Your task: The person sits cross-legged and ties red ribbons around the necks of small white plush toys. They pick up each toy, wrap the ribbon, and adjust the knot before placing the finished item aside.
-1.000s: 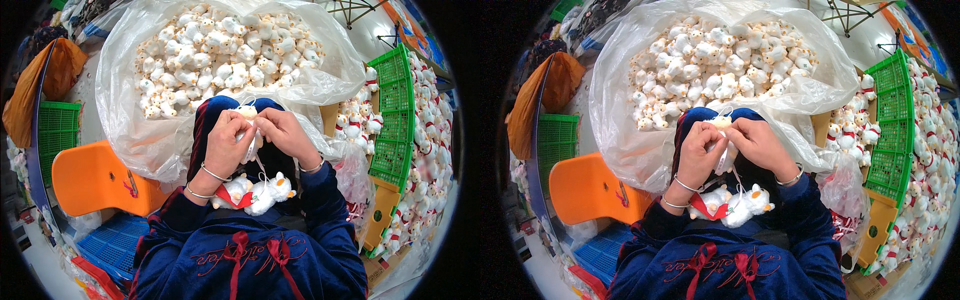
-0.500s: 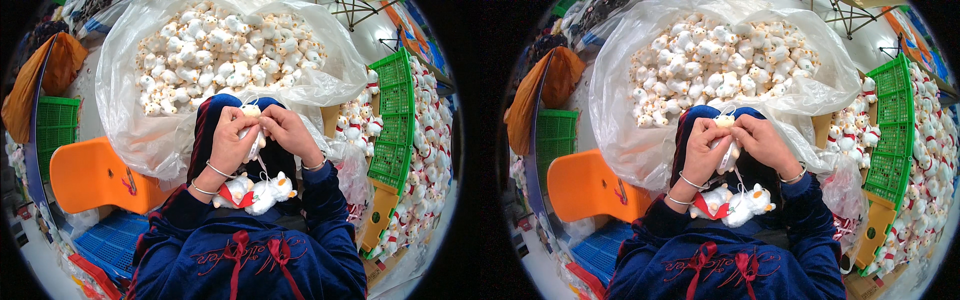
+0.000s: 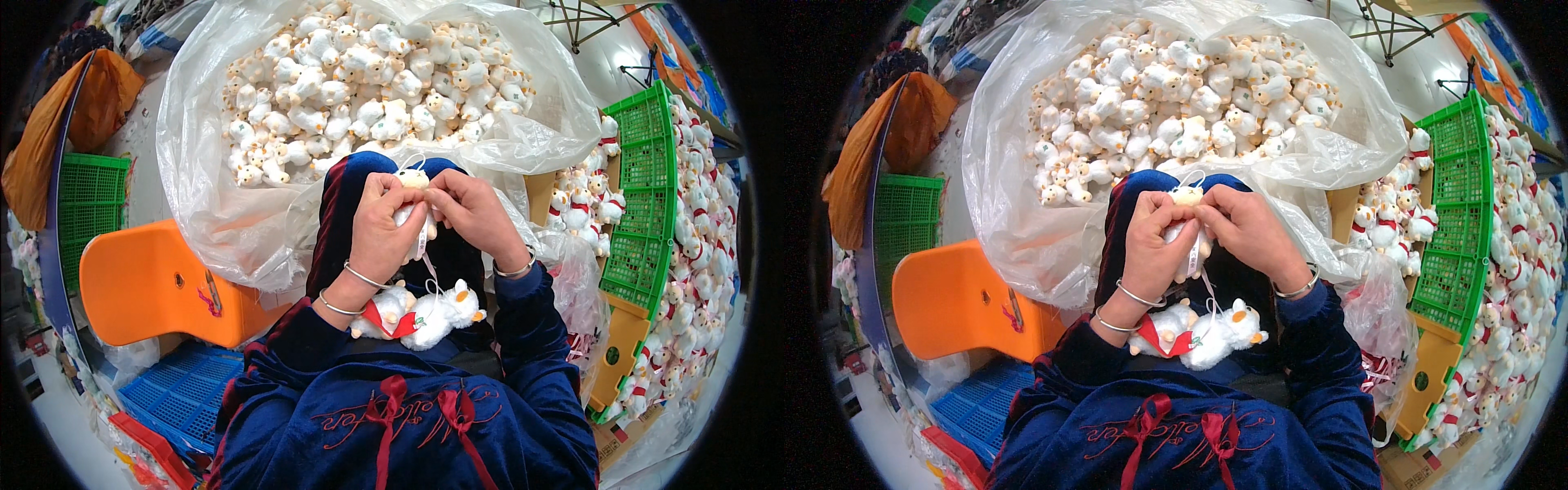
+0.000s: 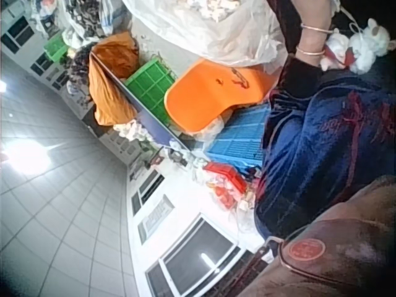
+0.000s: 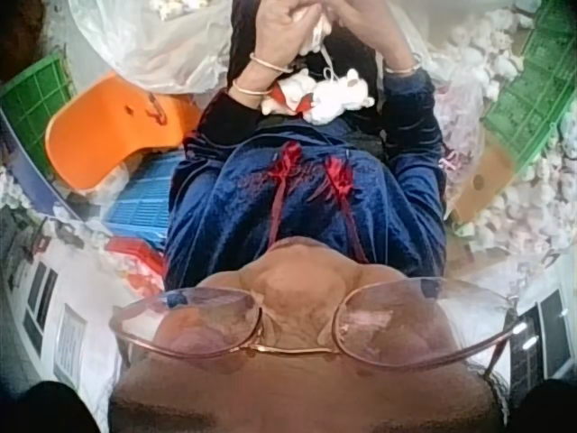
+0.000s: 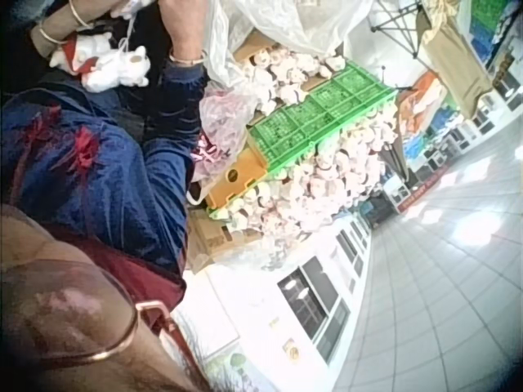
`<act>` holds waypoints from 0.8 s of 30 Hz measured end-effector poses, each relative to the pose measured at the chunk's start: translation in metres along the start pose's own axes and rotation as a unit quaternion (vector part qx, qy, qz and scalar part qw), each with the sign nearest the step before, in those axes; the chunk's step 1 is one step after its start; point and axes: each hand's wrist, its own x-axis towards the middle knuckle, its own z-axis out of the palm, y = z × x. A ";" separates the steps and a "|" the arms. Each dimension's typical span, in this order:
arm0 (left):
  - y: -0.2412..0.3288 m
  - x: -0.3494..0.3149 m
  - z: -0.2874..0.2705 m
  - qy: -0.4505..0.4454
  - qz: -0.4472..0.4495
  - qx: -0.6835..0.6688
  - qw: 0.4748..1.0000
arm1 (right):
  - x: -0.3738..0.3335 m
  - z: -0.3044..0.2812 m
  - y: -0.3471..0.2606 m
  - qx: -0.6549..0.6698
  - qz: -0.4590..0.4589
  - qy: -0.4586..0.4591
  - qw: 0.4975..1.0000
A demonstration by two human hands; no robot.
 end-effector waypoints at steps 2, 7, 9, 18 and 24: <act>0.000 0.000 -0.002 -0.006 -0.001 -0.010 1.000 | 0.000 -0.002 -0.001 0.036 0.036 -0.010 0.999; -0.001 0.002 -0.005 -0.020 -0.005 -0.011 1.000 | -0.001 -0.021 -0.004 -0.016 0.082 -0.048 0.995; -0.001 0.003 -0.006 -0.023 -0.004 -0.016 1.000 | -0.001 -0.024 -0.001 -0.056 0.074 -0.074 0.993; 0.000 0.005 -0.011 -0.044 -0.026 -0.040 0.998 | 0.000 -0.030 -0.014 -0.117 0.141 -0.120 0.976; -0.002 0.006 -0.011 -0.046 -0.027 -0.057 0.997 | -0.003 -0.037 -0.009 0.104 0.211 -0.164 0.958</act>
